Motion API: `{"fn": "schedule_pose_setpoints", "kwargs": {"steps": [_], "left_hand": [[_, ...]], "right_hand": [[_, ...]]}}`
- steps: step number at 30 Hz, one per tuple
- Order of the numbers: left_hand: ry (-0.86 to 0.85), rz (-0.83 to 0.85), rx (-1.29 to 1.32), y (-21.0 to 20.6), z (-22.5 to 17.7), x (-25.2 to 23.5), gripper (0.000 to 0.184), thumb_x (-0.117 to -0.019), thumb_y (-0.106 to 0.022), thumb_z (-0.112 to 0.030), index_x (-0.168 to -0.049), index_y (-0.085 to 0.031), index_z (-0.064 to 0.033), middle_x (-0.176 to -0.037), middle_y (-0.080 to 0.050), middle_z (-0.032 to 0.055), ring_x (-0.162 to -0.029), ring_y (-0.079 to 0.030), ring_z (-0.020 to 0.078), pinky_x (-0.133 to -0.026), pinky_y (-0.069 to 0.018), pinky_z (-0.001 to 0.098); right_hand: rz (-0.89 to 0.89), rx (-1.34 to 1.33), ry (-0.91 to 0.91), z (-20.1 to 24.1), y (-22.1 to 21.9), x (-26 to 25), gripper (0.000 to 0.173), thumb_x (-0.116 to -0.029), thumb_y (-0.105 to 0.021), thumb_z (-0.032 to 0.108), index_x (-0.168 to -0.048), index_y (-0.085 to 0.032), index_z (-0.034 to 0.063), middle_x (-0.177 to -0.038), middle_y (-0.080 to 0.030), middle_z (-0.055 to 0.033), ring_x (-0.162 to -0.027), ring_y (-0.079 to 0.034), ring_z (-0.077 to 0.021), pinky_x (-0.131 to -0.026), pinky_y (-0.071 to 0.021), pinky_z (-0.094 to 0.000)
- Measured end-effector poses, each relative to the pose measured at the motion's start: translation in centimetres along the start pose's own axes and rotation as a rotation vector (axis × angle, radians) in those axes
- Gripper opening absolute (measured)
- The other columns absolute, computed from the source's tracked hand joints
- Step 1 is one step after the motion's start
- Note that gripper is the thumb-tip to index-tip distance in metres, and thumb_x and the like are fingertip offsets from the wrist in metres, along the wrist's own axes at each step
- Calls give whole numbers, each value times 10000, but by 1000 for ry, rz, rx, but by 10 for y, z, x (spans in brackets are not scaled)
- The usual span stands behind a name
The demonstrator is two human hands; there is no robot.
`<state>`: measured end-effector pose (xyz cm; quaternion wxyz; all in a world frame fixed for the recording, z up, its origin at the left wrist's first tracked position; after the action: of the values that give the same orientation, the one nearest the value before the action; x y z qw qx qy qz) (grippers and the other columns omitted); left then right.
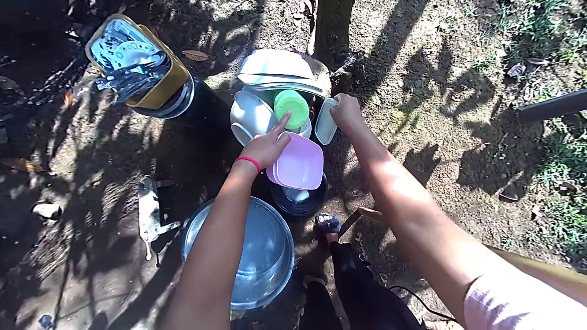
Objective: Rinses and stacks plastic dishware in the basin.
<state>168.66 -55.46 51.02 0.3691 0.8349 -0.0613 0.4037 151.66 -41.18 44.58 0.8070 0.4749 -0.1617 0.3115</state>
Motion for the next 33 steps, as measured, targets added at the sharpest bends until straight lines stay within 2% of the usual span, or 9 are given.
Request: {"fn": "schedule_pose_setpoints", "kwargs": {"steps": [5,9,12,14,16,18,20,26,33], "left_hand": [[12,-21,34,-2,3,0,543,-1126,-229,-394,-1647,-80,-431,-1365,-604,282,-1208,-588,513,-967,-402,730],[25,-35,29,-3,5,-3,537,-1123,-242,-408,-1634,-90,-475,-1305,-629,293,-1178,-598,517,-941,-414,732],[20,-33,38,-5,4,-4,542,-1123,-250,-394,-1636,-94,-466,-1292,-635,297,-1163,-606,519,-938,-415,730],[27,-31,34,-5,4,-3,543,-1124,-252,-401,-1637,-88,-467,-1294,-637,292,-1157,-610,518,-936,-417,731],[33,-39,30,-4,4,-2,542,-1126,-258,-403,-1639,-92,-460,-1274,-644,293,-1142,-614,516,-932,-421,723],[34,-43,23,-5,3,-3,539,-1127,-246,-401,-1639,-88,-458,-1291,-641,284,-1146,-615,510,-938,-422,719],[40,-49,18,-5,4,-3,538,-1126,-247,-394,-1640,-103,-452,-1296,-641,281,-1151,-613,512,-938,-419,723],[30,-55,25,-5,4,0,536,-1126,-228,-409,-1645,-95,-437,-1399,-594,261,-1214,-586,521,-964,-396,742],[39,-40,27,-9,-1,0,536,-1130,-230,-409,-1646,-88,-431,-1337,-621,280,-1193,-595,510,-968,-399,727]], "right_hand": [[-166,70,8,11,-28,-5,425,-1042,-443,71,-1457,-402,-12,-1309,-621,-253,-1193,-652,-396,-960,-536,-550],[-253,-189,292,-2,-53,-6,633,-955,-715,249,-1420,-415,-59,-1196,-632,-257,-1052,-669,-375,-923,-544,-505],[-227,-269,395,-23,-72,-3,895,-906,-774,247,-1563,-260,-75,-1490,-446,-309,-1280,-555,-405,-1074,-473,-483],[-197,-292,333,-25,-77,4,869,-951,-723,197,-1598,-198,-48,-1566,-382,-293,-1352,-520,-407,-1108,-453,-490],[-130,-258,176,-22,-76,13,795,-1003,-595,108,-1628,-116,-2,-1506,-478,-280,-1292,-584,-410,-1071,-476,-525],[-92,-238,-17,-22,-65,16,617,-1038,-510,91,-1583,-232,10,-1294,-632,-281,-1175,-653,-424,-996,-513,-561],[-102,-251,-102,-25,-49,12,446,-1069,-460,119,-1481,-345,-7,-1230,-652,-281,-1163,-661,-415,-983,-518,-554],[19,-141,66,-22,-21,-33,424,-1107,-398,152,-1475,-353,-55,-1313,-601,-316,-1249,-606,-433,-1051,-472,-554],[119,42,118,1,-21,-36,484,-1089,-401,118,-1518,-263,-58,-1333,-580,-325,-1268,-590,-451,-1043,-477,-573]]}}
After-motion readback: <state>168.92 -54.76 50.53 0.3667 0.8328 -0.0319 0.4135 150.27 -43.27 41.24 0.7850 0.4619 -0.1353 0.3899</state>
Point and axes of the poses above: each hand's wrist, its own x-axis away from the middle knuckle, its own y-axis out of the back of the hand, z = x × y, the point moved 5 cm from there along -x, towards the middle knuckle
